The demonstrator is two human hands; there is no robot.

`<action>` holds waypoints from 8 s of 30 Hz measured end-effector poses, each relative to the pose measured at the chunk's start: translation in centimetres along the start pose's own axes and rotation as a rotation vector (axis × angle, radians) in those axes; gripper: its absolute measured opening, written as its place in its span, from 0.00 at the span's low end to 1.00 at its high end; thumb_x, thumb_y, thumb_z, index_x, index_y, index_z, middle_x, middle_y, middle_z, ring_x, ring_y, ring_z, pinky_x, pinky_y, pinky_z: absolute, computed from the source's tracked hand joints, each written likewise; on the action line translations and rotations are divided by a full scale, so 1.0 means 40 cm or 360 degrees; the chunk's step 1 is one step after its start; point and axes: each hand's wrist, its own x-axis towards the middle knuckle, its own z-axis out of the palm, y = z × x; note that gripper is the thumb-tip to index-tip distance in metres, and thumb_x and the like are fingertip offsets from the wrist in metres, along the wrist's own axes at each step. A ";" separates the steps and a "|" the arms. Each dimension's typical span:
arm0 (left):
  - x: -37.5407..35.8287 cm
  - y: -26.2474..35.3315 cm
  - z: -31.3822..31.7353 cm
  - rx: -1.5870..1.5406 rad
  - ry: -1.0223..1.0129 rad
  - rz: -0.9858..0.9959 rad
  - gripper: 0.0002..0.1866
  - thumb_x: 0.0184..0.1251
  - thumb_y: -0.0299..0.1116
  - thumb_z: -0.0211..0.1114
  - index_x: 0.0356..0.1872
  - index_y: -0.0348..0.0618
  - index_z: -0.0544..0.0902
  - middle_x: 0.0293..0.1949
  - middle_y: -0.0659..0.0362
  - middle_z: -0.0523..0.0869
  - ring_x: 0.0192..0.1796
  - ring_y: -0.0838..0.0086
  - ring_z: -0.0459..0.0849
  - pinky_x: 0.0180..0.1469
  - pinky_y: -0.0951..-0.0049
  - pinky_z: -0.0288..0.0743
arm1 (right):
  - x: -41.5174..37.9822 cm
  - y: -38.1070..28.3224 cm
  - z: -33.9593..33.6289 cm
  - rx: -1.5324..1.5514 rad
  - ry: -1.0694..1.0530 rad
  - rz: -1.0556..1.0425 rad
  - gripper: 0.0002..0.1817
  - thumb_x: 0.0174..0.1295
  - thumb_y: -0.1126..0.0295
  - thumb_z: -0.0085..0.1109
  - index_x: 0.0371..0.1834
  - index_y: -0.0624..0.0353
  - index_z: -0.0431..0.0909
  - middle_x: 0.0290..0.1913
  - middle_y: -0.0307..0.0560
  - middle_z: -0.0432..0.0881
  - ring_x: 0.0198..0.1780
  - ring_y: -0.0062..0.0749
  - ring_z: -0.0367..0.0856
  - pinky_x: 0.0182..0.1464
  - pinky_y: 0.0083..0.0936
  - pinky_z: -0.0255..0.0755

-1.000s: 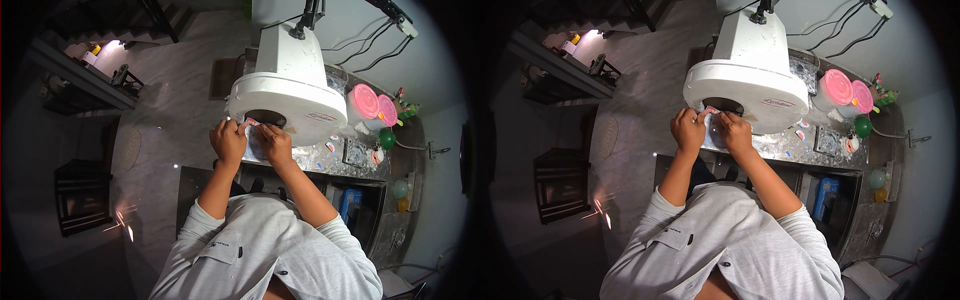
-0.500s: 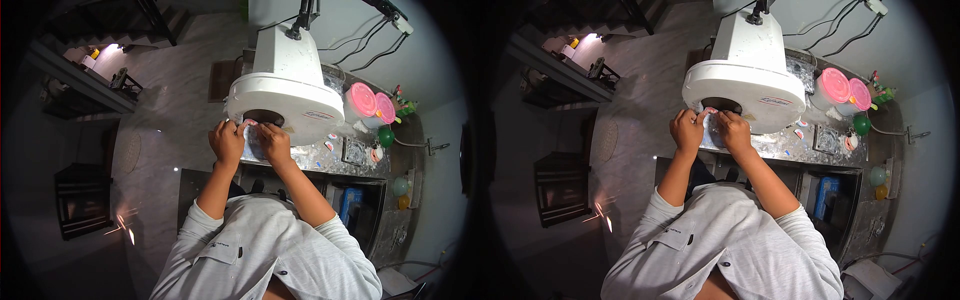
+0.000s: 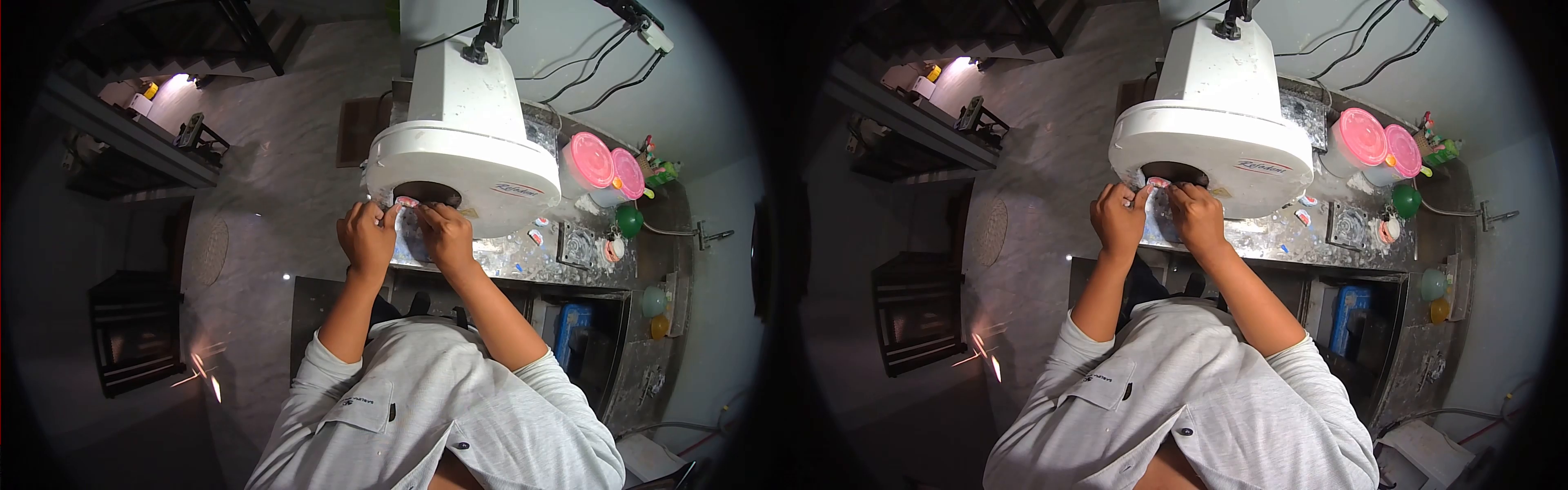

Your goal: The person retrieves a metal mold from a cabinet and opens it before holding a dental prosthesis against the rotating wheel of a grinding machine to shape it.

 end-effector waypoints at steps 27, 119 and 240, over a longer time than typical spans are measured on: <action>0.005 -0.002 -0.007 -0.0163 -0.0009 0.0397 0.08 0.61 0.34 0.79 0.30 0.45 0.87 0.24 0.62 0.83 0.27 0.62 0.80 0.35 0.61 0.66 | -0.004 -0.009 -0.014 -0.0087 -0.0062 0.0119 0.19 0.53 0.80 0.67 0.50 0.60 0.88 0.37 0.50 0.85 0.35 0.49 0.85 0.38 0.40 0.80; -0.057 0.005 -0.021 -0.0459 -0.0426 0.0219 0.26 0.58 0.20 0.65 0.59 0.50 0.90 0.35 0.56 0.78 0.41 0.61 0.78 0.51 0.61 0.73 | 0.019 -0.069 -0.064 0.0614 -0.0395 0.0929 0.19 0.65 0.72 0.72 0.56 0.73 0.84 0.44 0.63 0.91 0.42 0.37 0.92 0.47 0.29 0.82; -0.019 -0.005 0.019 -0.0544 -0.0183 0.0080 0.10 0.60 0.25 0.72 0.42 0.38 0.92 0.34 0.53 0.87 0.40 0.55 0.83 0.48 0.58 0.78 | 0.000 -0.036 -0.014 0.0004 0.0044 0.0364 0.11 0.60 0.70 0.72 0.45 0.60 0.88 0.37 0.52 0.87 0.33 0.52 0.87 0.35 0.41 0.81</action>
